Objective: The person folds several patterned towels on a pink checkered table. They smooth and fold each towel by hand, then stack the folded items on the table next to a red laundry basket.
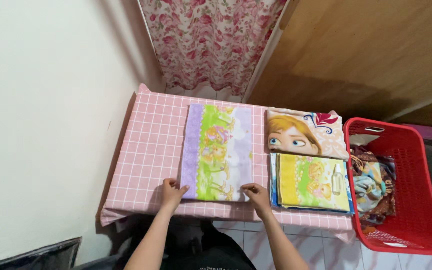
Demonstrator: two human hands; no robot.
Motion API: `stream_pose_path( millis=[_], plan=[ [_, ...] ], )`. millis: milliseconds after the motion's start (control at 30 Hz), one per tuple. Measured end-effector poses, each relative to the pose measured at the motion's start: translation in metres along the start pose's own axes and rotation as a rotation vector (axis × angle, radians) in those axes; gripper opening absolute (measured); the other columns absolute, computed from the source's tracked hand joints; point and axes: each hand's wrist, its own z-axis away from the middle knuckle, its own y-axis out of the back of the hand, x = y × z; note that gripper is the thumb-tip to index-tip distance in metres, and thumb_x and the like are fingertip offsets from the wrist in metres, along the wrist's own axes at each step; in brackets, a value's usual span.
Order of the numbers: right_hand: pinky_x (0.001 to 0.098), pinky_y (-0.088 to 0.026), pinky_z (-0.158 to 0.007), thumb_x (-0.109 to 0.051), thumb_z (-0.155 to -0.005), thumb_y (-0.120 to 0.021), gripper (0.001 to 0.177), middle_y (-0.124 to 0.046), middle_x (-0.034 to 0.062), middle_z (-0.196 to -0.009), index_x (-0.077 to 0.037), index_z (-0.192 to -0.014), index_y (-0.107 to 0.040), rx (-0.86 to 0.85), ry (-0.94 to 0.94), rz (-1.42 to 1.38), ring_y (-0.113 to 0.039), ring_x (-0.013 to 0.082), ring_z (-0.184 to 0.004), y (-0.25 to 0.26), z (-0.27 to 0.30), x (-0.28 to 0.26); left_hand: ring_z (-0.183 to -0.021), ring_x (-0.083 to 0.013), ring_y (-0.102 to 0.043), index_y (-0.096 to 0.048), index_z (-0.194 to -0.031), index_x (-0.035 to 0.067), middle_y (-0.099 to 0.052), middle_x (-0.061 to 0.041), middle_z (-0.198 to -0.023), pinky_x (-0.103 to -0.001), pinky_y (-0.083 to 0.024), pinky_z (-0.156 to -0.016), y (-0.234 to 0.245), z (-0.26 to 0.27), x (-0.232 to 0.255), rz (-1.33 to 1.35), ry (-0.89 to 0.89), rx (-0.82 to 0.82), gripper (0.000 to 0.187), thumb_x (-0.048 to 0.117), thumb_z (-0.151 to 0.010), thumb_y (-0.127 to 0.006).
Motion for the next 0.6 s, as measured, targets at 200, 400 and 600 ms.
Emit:
stream_pose_path(
  millis=[200, 400, 600],
  plan=[
    [0.0279, -0.058, -0.076, 0.006, -0.088, -0.062, 0.021, -0.078, 0.0105, -0.099, 0.003, -0.102, -0.077, 0.038, -0.044, 0.036, -0.070, 0.0149, -0.088, 0.003, 0.009, 0.031, -0.084, -0.0237, -0.073, -0.070, -0.104, 0.000, -0.076, -0.013, -0.093, -0.037, -0.058, -0.077, 0.002, 0.000, -0.029, -0.092, 0.245, -0.124, 0.038, 0.024, -0.079, -0.086],
    [0.0276, -0.058, -0.078, 0.008, -0.085, -0.064, 0.021, -0.078, 0.0093, -0.098, 0.004, -0.102, -0.076, -0.005, 0.017, 0.107, -0.073, 0.0160, -0.090, -0.004, 0.022, 0.037, -0.085, -0.0272, -0.075, -0.071, -0.104, 0.002, -0.078, -0.015, -0.093, -0.038, -0.058, -0.079, 0.020, 0.022, -0.005, -0.281, 0.191, -0.127, 0.036, 0.028, -0.081, -0.083],
    [0.0347, -0.059, -0.087, -0.021, -0.087, -0.068, 0.024, -0.080, 0.0087, -0.102, -0.011, -0.107, -0.080, 0.012, 0.032, 0.733, -0.077, 0.0228, -0.097, -0.018, 0.042, -0.008, -0.112, -0.0357, -0.064, -0.060, -0.123, 0.004, -0.070, -0.020, -0.116, -0.046, -0.051, -0.096, 0.029, 0.037, 0.053, -0.635, 0.070, -0.160, 0.052, 0.033, -0.085, -0.079]
  ],
)
